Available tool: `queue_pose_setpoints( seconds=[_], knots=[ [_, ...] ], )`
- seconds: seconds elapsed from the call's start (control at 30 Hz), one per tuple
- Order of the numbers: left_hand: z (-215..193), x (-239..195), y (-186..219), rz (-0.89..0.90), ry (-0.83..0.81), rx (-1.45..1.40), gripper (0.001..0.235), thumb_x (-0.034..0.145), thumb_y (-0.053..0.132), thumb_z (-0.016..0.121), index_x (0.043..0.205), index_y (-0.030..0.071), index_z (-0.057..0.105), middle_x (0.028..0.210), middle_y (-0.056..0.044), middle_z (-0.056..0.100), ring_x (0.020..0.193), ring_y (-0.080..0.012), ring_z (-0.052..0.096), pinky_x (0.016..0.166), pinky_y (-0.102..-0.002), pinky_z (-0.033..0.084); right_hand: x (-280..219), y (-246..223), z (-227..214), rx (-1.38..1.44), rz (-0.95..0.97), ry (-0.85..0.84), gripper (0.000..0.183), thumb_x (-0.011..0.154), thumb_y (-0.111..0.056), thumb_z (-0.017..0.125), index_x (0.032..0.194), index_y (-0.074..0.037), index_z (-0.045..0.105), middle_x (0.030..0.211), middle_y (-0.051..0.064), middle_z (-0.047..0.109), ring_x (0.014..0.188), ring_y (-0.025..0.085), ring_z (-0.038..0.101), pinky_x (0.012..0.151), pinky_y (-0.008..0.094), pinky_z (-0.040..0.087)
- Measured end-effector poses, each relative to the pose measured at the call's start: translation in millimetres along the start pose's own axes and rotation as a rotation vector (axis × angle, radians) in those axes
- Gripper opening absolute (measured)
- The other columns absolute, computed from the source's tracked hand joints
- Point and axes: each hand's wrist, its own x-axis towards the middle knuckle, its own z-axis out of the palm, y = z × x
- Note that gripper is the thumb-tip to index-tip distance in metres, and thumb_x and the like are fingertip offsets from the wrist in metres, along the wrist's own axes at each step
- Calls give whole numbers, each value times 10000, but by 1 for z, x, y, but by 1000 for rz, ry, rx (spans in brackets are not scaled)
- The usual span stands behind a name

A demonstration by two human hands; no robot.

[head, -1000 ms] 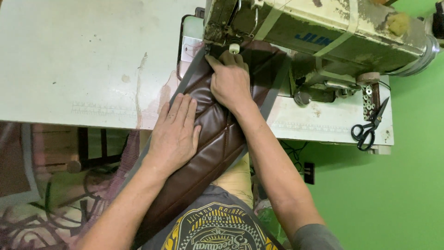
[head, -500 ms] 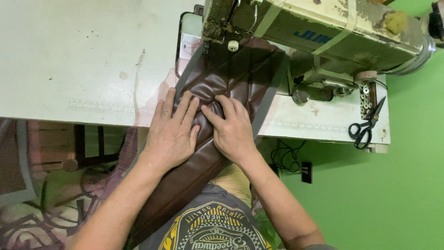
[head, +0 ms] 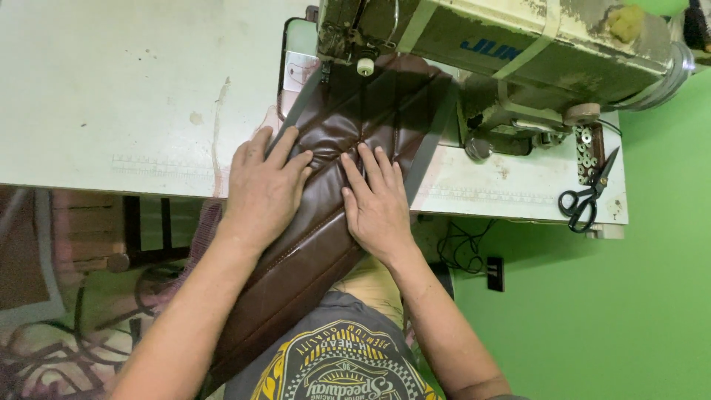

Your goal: Sewing a diamond pattern onto a brown vinyl piece using an industrial sewing machine and trimming the edges with scissors.

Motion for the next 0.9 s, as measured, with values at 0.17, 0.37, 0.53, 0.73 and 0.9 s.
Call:
queue_pose_setpoints(
  seconds=[0.17,0.37,0.53,0.73,0.9],
  knots=[
    [23,9,11,58,105,143,265,1044,309,602,1053,93,757,1305,-128,670,1290,-372,566,1026,-527,455,0,2,1,-18,-13,-11,489,1065,-298,438,1533,-173,501,1592,153,431,1458,432,390,1135,645,356],
    [37,12,-3,145,291,119,184,967,246,674,870,91,691,1077,-95,679,1120,-316,659,898,-441,510,1,5,-4,-13,-4,-40,503,1046,-305,439,1522,-162,512,1592,115,442,1439,434,397,1115,642,379],
    [18,9,6,-30,133,-41,294,942,221,665,1141,9,618,1303,-259,581,1207,-447,599,993,-553,496,11,-1,0,2,64,-27,517,1013,-328,464,1490,-144,546,1499,103,525,1394,407,451,1086,616,412],
    [13,5,-2,-113,161,86,555,936,302,657,1391,4,549,1267,-202,519,1181,-358,525,955,-478,478,22,-23,3,-39,134,3,544,967,-353,489,1484,-198,559,1445,169,465,1348,486,383,1041,738,337],
    [-17,6,-9,-288,2,86,612,1097,614,489,882,78,694,790,-62,548,655,-240,626,582,-352,529,28,-24,0,-14,180,-89,670,905,-335,505,1545,-138,467,1488,218,403,1358,507,344,1038,771,288]
  ],
)
